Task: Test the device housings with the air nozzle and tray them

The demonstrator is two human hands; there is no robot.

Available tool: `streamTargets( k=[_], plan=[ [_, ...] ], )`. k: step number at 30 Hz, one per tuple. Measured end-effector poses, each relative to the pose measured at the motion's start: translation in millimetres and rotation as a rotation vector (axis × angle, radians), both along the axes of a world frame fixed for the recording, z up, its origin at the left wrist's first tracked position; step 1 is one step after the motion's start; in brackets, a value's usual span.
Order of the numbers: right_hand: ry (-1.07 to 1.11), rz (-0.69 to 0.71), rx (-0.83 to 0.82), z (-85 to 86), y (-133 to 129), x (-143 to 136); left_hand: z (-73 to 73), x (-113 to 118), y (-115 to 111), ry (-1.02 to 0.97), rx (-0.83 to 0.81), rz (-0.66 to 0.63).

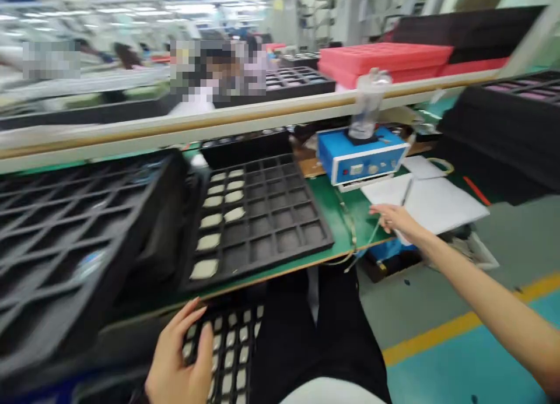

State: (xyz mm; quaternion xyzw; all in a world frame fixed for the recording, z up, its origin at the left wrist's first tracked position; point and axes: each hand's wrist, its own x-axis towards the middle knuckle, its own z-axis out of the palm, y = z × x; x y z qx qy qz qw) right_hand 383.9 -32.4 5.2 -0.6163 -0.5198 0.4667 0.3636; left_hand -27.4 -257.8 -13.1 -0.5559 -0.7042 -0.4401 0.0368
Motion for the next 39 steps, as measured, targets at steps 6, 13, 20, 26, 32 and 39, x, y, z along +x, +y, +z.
streamTargets(
  k=[6,13,20,26,32,39],
  plan=[
    [0.363,0.088,-0.112,-11.2,-38.1,-40.9,5.0,-10.7,-56.7,-0.124,-0.041,0.086],
    [0.265,0.303,-0.250,-16.6,-74.1,-66.7,2.4,-3.8,-57.9,-0.170,-0.062,0.076],
    [0.334,0.426,-0.311,3.4,-29.9,-95.7,103.5,-26.0,-42.7,0.018,-0.023,-0.463],
    [0.430,0.475,-0.214,23.2,22.5,-142.9,203.1,-75.9,22.5,0.265,0.037,-0.300],
    [0.513,0.397,0.003,9.0,77.2,-190.0,234.3,-123.8,160.0,0.408,-0.328,-0.074],
    [0.553,0.369,0.138,-13.6,86.4,-187.5,207.0,-137.0,232.9,0.439,-0.426,0.116]
  ],
)
